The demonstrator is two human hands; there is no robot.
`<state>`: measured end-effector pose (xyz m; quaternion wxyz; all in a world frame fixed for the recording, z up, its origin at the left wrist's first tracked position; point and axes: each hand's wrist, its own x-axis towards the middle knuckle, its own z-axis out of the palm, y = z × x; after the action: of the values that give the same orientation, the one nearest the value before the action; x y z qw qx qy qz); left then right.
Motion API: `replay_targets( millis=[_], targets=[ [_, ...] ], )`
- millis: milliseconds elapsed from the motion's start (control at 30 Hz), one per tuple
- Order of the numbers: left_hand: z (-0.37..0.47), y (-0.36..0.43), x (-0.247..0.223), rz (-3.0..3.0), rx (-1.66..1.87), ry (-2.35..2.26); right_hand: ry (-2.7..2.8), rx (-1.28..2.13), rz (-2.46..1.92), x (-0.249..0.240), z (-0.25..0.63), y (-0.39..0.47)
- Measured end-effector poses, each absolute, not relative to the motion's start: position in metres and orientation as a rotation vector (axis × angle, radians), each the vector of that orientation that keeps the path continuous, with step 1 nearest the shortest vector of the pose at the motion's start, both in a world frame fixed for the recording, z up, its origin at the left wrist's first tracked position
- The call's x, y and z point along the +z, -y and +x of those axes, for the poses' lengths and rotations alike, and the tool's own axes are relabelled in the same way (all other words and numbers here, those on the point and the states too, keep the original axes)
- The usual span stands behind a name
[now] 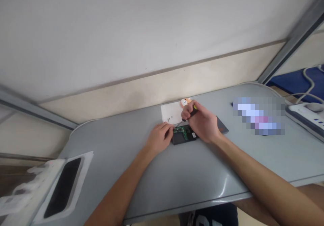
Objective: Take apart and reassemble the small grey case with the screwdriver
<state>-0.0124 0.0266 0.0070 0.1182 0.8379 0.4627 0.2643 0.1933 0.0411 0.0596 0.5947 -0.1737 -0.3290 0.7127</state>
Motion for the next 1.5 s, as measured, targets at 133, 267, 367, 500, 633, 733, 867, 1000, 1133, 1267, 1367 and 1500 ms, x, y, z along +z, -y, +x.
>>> replay_targets(
  millis=[133, 267, 367, 500, 633, 733, 867, 1000, 1133, 1267, 1367, 1500],
  targets=[
    [-0.0125, -0.0267, 0.0067, 2.441, 0.793, -1.349, 0.774, 1.684, -0.413, 0.0602, 0.1926, -0.0405],
    [-0.0127, -0.0268, 0.0061, 2.433, 0.796, -1.351, 0.770, 1.646, -0.449, 0.0612, 0.1937, -0.0410],
    [-0.0127, -0.0268, 0.0060, 2.430, 0.801, -1.352, 0.768, 1.637, -0.458, 0.0609, 0.1936, -0.0416],
    [-0.0124, -0.0266, 0.0064, 2.440, 0.793, -1.351, 0.753, 1.640, -0.438, 0.0602, 0.1927, -0.0423],
    [-0.0124, -0.0267, 0.0061, 2.444, 0.781, -1.357, 0.751, 1.642, -0.428, 0.0600, 0.1929, -0.0427],
    [-0.0128, -0.0266, 0.0058, 2.442, 0.786, -1.351, 0.763, 1.630, -0.449, 0.0598, 0.1928, -0.0423],
    [-0.0134, -0.0265, 0.0056, 2.447, 0.791, -1.345, 0.748, 1.650, -0.436, 0.0593, 0.1923, -0.0415],
    [-0.0135, -0.0264, 0.0055, 2.449, 0.793, -1.342, 0.704, 1.665, -0.379, 0.0593, 0.1927, -0.0422],
    [-0.0131, -0.0261, 0.0067, 2.452, 0.807, -1.335, 0.671, 1.669, -0.366, 0.0602, 0.1922, -0.0431],
    [-0.0135, -0.0259, 0.0066, 2.449, 0.809, -1.329, 0.651, 1.679, -0.353, 0.0601, 0.1922, -0.0430],
    [-0.0139, -0.0260, 0.0059, 2.457, 0.815, -1.334, 0.655, 1.683, -0.361, 0.0592, 0.1936, -0.0437],
    [-0.0136, -0.0258, 0.0068, 2.459, 0.806, -1.328, 0.673, 1.667, -0.357, 0.0574, 0.1942, -0.0447]
  ],
)
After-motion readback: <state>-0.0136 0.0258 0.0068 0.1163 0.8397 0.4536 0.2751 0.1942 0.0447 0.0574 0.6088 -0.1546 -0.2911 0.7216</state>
